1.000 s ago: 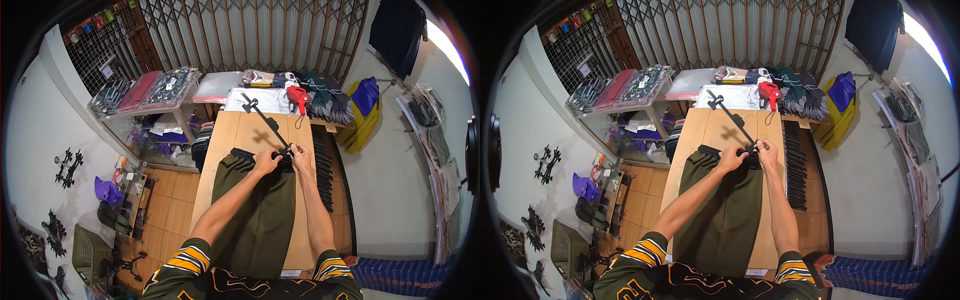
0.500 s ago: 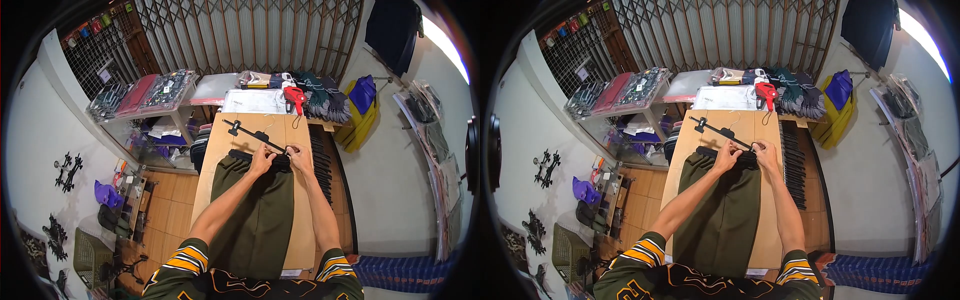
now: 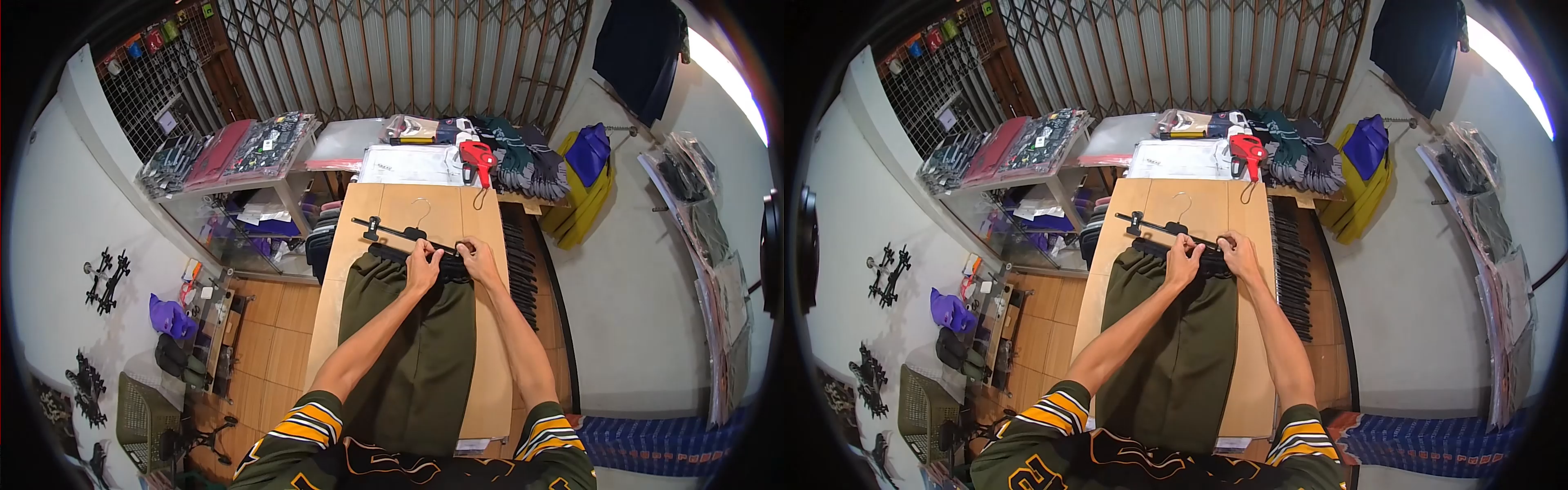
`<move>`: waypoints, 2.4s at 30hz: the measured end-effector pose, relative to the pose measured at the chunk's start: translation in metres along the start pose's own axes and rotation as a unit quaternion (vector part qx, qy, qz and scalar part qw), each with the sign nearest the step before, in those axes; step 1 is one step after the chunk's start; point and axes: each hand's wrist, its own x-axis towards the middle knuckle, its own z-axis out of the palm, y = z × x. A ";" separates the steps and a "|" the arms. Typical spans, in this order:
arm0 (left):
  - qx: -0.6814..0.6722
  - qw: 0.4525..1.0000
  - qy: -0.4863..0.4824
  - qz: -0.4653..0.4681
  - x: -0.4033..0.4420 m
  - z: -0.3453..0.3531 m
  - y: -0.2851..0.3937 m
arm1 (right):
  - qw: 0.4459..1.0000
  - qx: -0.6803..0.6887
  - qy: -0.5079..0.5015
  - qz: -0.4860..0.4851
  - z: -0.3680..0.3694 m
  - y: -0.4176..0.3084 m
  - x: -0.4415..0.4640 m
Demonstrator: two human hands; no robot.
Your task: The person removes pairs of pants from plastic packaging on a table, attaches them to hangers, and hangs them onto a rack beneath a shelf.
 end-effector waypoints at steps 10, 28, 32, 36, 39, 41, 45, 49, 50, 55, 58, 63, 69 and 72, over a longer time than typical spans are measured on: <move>0.378 0.913 0.148 -0.031 0.011 -0.108 -0.028 | 0.988 -0.148 -0.029 0.009 0.012 0.008 0.034; 0.102 0.952 -0.114 -0.265 0.067 -0.152 -0.108 | 0.956 -0.187 -0.223 0.026 0.194 -0.056 0.116; 0.135 0.939 -0.122 -0.292 0.067 -0.151 -0.092 | 0.956 -0.075 -0.273 0.082 0.195 -0.044 0.129; 0.075 0.946 -0.151 -0.276 0.067 -0.155 -0.103 | 0.946 -0.087 -0.310 0.037 0.205 -0.015 0.145; 0.050 0.949 -0.142 -0.276 0.063 -0.155 -0.102 | 0.929 -0.122 -0.340 0.076 0.192 -0.051 0.138; 0.060 0.951 -0.131 -0.272 0.061 -0.156 -0.101 | 0.933 -0.119 -0.335 0.065 0.193 -0.054 0.135; -0.022 0.958 -0.101 -0.268 0.052 -0.161 -0.078 | 0.965 -0.067 -0.248 0.046 0.194 -0.047 0.127; -0.085 0.962 -0.072 -0.249 0.042 -0.161 -0.078 | 0.986 -0.074 -0.148 0.027 0.187 -0.049 0.117; -0.104 0.963 -0.063 -0.242 0.041 -0.160 -0.084 | 0.989 -0.076 -0.126 0.023 0.186 -0.053 0.114; -0.154 0.958 -0.020 -0.242 0.038 -0.156 -0.093 | 0.982 -0.158 -0.100 0.015 0.180 -0.071 0.093; -0.169 0.954 -0.010 -0.247 0.038 -0.157 -0.087 | 0.980 -0.159 -0.117 0.024 0.179 -0.074 0.089; -0.236 0.939 0.024 -0.250 0.037 -0.158 -0.086 | 0.979 -0.148 -0.138 0.033 0.175 -0.075 0.088; -0.242 0.927 0.071 -0.277 0.039 -0.154 -0.081 | 0.976 -0.150 -0.151 0.047 0.173 -0.077 0.077; -0.236 0.926 0.095 -0.280 0.041 -0.151 -0.079 | 0.972 -0.180 -0.147 0.026 0.171 -0.088 0.068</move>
